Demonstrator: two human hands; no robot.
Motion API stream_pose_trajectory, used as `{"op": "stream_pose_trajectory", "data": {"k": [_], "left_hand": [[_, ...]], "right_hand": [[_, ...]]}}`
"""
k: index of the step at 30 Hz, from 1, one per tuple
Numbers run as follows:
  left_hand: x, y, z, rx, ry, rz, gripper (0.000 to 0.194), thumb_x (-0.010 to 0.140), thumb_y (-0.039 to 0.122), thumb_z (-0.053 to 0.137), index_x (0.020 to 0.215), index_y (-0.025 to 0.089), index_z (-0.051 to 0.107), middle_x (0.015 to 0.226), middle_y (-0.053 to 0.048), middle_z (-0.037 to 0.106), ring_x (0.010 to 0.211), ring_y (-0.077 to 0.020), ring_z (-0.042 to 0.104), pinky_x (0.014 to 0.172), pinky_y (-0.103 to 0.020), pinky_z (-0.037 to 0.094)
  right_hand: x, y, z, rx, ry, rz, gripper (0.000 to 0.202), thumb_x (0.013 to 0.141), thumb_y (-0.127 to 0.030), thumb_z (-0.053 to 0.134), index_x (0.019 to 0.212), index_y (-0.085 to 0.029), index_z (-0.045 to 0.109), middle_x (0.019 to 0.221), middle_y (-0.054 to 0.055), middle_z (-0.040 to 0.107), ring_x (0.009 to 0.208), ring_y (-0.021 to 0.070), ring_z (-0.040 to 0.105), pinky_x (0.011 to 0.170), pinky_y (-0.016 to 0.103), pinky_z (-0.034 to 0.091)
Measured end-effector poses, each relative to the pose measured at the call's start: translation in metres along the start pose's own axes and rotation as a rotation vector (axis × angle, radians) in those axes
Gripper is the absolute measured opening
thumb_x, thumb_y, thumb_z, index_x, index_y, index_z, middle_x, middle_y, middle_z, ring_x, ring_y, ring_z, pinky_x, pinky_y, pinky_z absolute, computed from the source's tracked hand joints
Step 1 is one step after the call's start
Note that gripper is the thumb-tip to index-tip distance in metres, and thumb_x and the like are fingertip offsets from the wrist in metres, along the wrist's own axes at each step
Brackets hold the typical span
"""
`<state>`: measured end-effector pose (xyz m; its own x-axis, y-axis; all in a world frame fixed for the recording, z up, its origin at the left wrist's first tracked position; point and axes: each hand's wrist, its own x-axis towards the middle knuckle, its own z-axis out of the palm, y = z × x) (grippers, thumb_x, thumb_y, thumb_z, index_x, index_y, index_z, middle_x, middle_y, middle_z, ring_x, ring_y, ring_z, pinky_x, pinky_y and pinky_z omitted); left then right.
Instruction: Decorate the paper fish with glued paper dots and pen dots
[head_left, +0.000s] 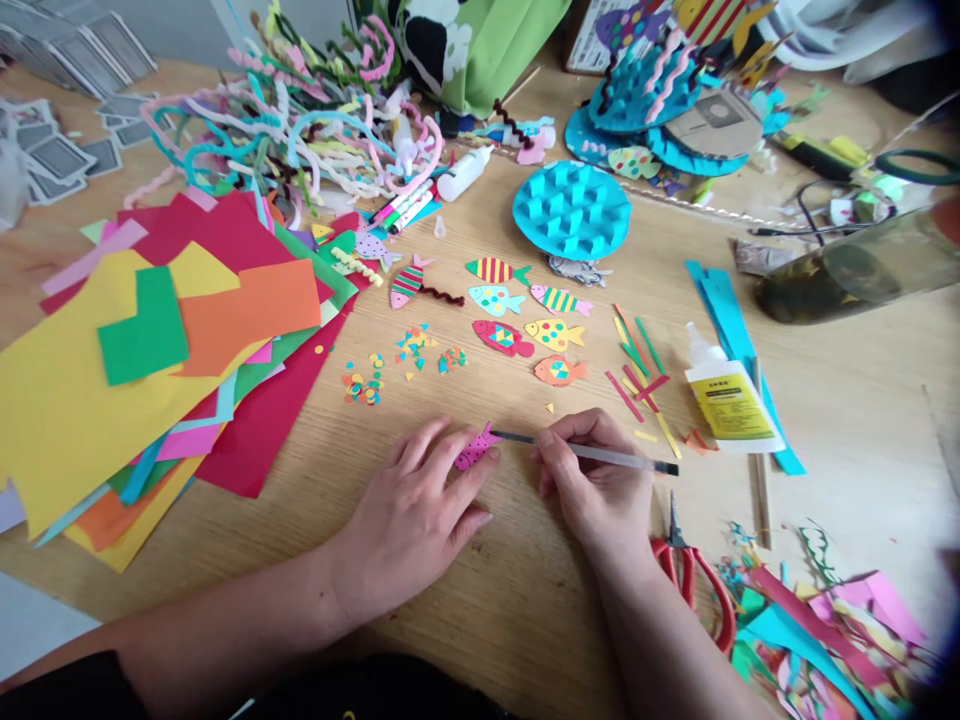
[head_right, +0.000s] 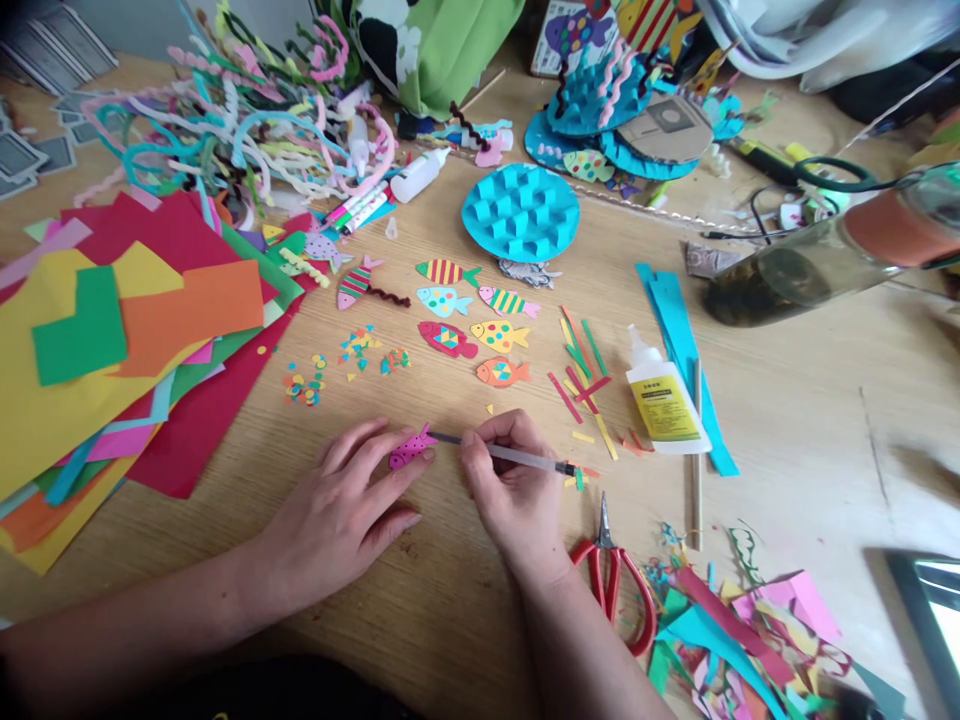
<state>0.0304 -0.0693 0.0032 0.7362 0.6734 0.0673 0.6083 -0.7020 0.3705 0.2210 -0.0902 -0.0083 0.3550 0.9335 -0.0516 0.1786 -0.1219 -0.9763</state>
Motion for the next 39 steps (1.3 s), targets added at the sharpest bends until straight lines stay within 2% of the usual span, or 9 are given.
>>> {"op": "stream_pose_trajectory", "data": {"k": [15,26,33,39], "left_hand": [[0.0005,0.0003,0.0010,0.006,-0.011,-0.009,0.045,0.091,0.030,0.061,0.134,0.021,0.052,0.137,-0.009,0.048,0.130,-0.0314,0.037,0.107,-0.052,0.041],[0.0001,-0.0006,0.0005,0.003,-0.013,-0.007,0.044,0.091,0.029,0.060,0.133,0.020,0.052,0.137,-0.010,0.048,0.129,-0.0316,0.037,0.107,-0.051,0.041],[0.0003,-0.0004,-0.0001,-0.005,-0.016,-0.008,0.042,0.090,0.029,0.061,0.131,0.020,0.054,0.138,-0.009,0.048,0.130,-0.0315,0.037,0.108,-0.051,0.040],[0.0000,-0.0003,0.0003,-0.002,-0.011,-0.005,0.042,0.090,0.029,0.061,0.131,0.020,0.054,0.138,-0.009,0.048,0.130,-0.0318,0.037,0.107,-0.051,0.041]], "right_hand": [[0.0005,-0.0015,0.0012,0.029,0.047,0.026,0.024,0.083,-0.037,0.068,0.072,-0.020,0.055,0.051,-0.004,0.058,0.034,0.0085,0.047,0.033,0.020,0.036],[0.0008,-0.0018,0.0017,0.058,0.064,0.024,0.022,0.083,-0.034,0.068,0.072,-0.020,0.055,0.052,-0.004,0.057,0.035,0.0086,0.048,0.034,0.020,0.037],[-0.0015,0.0017,-0.0020,0.014,-0.020,0.001,0.019,0.085,-0.028,0.064,0.071,-0.019,0.055,0.055,-0.003,0.057,0.038,0.0084,0.047,0.036,0.021,0.035],[-0.0013,0.0012,-0.0025,-0.008,-0.036,-0.012,0.018,0.085,-0.027,0.063,0.071,-0.020,0.054,0.056,-0.003,0.058,0.040,0.0086,0.046,0.038,0.022,0.033]]}}
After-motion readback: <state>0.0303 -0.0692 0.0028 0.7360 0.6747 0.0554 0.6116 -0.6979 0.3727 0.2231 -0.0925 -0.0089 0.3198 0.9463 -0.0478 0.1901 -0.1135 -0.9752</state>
